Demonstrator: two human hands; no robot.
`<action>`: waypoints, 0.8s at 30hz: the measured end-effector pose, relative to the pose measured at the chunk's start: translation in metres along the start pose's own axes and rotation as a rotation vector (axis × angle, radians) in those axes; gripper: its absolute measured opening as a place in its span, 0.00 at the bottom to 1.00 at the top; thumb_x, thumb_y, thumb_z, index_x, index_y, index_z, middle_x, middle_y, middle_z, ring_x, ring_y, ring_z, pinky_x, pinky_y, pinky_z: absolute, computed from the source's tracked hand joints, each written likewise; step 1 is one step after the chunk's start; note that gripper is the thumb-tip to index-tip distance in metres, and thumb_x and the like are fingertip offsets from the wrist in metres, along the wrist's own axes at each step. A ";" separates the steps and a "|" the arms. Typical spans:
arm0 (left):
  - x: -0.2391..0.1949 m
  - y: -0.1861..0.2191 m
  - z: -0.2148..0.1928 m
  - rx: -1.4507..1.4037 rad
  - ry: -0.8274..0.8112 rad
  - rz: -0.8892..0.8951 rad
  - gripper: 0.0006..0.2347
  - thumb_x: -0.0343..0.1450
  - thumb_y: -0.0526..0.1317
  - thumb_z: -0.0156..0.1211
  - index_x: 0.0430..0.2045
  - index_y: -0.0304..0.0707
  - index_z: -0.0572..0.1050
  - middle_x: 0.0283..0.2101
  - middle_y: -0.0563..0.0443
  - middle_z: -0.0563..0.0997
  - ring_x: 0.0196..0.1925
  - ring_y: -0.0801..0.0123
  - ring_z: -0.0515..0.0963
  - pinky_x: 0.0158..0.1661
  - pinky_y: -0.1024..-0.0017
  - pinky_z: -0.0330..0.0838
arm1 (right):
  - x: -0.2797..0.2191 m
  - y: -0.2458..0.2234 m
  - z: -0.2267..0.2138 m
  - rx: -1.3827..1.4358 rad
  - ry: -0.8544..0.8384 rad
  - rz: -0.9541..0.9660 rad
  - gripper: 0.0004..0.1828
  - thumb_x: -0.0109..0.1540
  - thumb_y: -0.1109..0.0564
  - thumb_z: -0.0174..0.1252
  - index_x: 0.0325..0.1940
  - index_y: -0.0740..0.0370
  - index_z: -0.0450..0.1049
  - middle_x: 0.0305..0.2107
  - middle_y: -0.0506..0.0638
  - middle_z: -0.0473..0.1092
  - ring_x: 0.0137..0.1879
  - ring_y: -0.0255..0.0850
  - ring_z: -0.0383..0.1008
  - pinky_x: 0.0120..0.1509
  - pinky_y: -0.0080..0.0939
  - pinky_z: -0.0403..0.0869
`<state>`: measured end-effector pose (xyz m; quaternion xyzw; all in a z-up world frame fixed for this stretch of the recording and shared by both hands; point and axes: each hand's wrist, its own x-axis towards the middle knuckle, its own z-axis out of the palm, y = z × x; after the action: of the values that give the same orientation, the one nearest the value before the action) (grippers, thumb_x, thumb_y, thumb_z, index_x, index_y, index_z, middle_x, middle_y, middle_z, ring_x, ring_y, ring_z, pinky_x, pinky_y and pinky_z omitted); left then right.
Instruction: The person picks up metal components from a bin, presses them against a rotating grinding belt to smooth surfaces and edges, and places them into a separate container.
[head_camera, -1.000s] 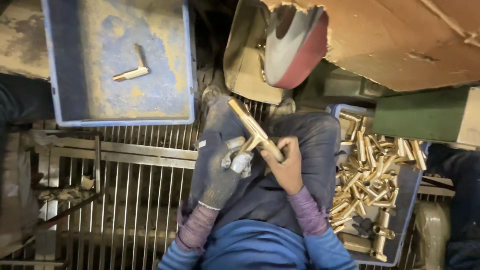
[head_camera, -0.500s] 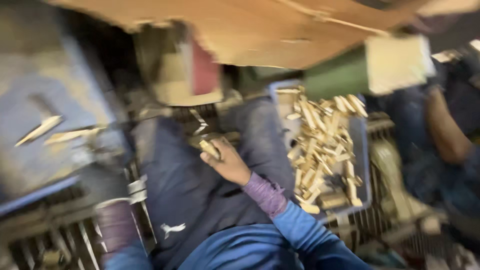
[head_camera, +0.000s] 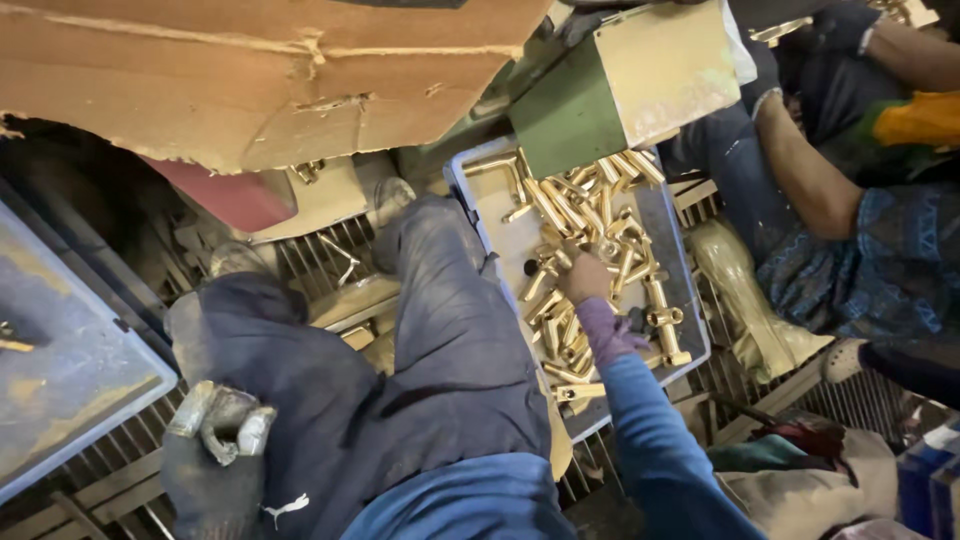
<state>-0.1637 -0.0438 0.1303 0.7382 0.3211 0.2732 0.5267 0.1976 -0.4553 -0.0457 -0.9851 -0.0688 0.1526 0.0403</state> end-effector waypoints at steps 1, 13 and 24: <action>-0.002 0.003 -0.002 0.073 0.001 0.022 0.21 0.71 0.30 0.65 0.58 0.26 0.68 0.42 0.45 0.79 0.42 0.71 0.80 0.50 0.73 0.76 | 0.001 0.008 0.003 -0.010 0.029 -0.046 0.25 0.57 0.48 0.64 0.59 0.44 0.75 0.40 0.62 0.77 0.45 0.60 0.78 0.48 0.58 0.75; 0.031 0.079 0.075 -0.396 -0.199 -0.150 0.17 0.74 0.34 0.57 0.58 0.34 0.65 0.39 0.51 0.81 0.40 0.71 0.80 0.38 0.76 0.77 | -0.095 -0.075 -0.100 1.253 0.158 -0.205 0.15 0.65 0.62 0.62 0.55 0.60 0.68 0.38 0.55 0.71 0.37 0.37 0.74 0.34 0.37 0.75; -0.006 -0.012 0.119 -1.231 0.109 -0.302 0.15 0.79 0.39 0.64 0.55 0.27 0.69 0.41 0.47 0.78 0.42 0.66 0.79 0.46 0.67 0.78 | -0.214 -0.245 -0.104 1.412 -0.613 -0.207 0.13 0.67 0.55 0.60 0.51 0.66 0.73 0.27 0.57 0.73 0.23 0.37 0.67 0.26 0.33 0.64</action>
<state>-0.0814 -0.1169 0.0835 0.2320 0.2321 0.3678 0.8701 -0.0026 -0.2510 0.1410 -0.6285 -0.0550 0.4215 0.6514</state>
